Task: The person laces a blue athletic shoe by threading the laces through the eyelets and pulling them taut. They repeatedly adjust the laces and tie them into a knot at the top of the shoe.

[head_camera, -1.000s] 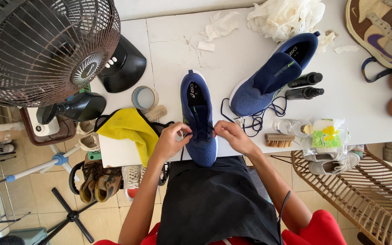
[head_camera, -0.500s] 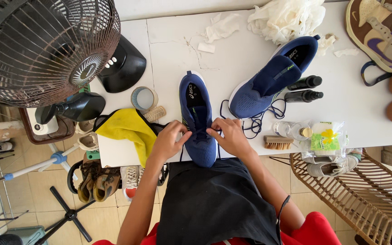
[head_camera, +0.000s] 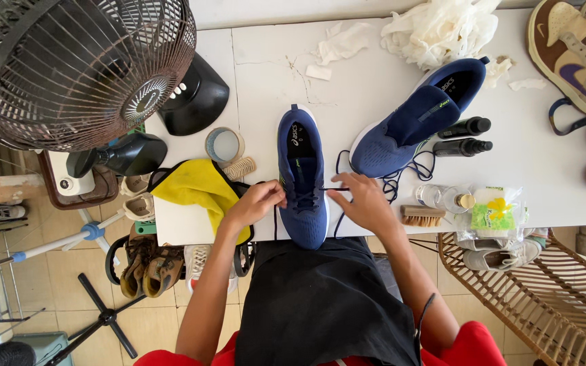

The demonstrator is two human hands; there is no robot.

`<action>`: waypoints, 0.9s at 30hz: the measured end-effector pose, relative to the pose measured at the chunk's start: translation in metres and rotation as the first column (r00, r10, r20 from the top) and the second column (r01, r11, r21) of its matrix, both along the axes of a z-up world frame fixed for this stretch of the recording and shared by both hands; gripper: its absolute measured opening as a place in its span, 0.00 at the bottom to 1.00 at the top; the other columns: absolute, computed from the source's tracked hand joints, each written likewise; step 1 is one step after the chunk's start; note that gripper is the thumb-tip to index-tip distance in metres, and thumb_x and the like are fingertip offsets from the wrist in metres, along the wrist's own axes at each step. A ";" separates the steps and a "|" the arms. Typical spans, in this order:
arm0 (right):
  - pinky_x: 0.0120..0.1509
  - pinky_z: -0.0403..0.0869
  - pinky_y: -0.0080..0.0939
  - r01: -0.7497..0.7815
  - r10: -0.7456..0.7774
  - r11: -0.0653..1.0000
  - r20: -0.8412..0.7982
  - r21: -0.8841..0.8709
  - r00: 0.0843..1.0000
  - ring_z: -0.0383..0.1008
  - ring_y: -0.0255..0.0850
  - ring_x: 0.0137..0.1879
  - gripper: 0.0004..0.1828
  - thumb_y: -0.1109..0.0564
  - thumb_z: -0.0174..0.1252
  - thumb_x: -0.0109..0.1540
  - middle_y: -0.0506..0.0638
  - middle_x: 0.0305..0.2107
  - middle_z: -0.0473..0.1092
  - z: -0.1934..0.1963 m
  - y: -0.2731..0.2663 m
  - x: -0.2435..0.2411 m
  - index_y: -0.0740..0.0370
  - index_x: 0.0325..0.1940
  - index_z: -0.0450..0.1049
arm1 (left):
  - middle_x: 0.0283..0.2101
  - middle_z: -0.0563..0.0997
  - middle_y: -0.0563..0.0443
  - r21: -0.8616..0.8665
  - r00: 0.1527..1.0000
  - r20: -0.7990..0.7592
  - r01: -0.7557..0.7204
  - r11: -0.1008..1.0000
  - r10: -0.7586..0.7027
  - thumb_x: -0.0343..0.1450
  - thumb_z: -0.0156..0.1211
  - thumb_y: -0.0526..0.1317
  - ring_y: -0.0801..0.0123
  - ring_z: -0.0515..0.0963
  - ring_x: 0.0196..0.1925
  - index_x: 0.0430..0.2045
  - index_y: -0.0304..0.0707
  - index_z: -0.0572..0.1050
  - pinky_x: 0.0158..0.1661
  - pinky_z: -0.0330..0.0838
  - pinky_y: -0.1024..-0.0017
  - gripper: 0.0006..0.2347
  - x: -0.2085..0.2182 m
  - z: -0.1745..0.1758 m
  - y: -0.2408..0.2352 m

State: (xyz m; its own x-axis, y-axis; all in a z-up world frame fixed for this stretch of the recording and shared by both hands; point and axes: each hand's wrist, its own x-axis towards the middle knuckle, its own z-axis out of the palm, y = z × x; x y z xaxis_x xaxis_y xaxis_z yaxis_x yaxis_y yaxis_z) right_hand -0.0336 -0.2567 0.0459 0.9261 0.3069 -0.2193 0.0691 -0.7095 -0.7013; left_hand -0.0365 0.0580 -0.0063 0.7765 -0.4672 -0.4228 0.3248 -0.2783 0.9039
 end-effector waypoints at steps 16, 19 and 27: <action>0.41 0.80 0.49 -0.106 0.123 0.970 -0.064 0.217 0.990 0.80 0.57 0.31 0.07 0.64 0.62 0.69 0.60 0.28 0.80 0.132 0.010 -0.027 0.63 0.40 0.85 | 0.29 0.83 0.51 0.832 0.797 0.096 0.265 0.488 -0.597 0.74 0.55 0.25 0.59 0.85 0.29 0.26 0.42 0.79 0.36 0.83 0.65 0.10 -0.027 0.250 -0.019; 0.43 0.78 0.42 -0.309 0.276 0.923 0.166 0.230 0.947 0.84 0.43 0.38 0.08 0.58 0.62 0.71 0.48 0.36 0.82 0.183 0.007 -0.037 0.61 0.51 0.85 | 0.38 0.79 0.49 0.873 0.631 0.121 0.300 0.385 -0.766 0.66 0.76 0.27 0.60 0.82 0.32 0.35 0.41 0.75 0.32 0.79 0.57 0.13 -0.035 0.318 -0.028; 0.46 0.72 0.50 -0.386 0.358 0.907 0.790 -0.168 0.498 0.69 0.48 0.38 0.13 0.72 0.61 0.72 0.64 0.47 0.74 0.301 0.005 -0.042 0.78 0.62 0.75 | 0.32 0.78 0.50 0.854 0.138 0.509 0.041 0.519 -0.849 0.65 0.61 0.24 0.55 0.80 0.34 0.28 0.43 0.73 0.37 0.76 0.59 0.10 -0.029 0.411 -0.031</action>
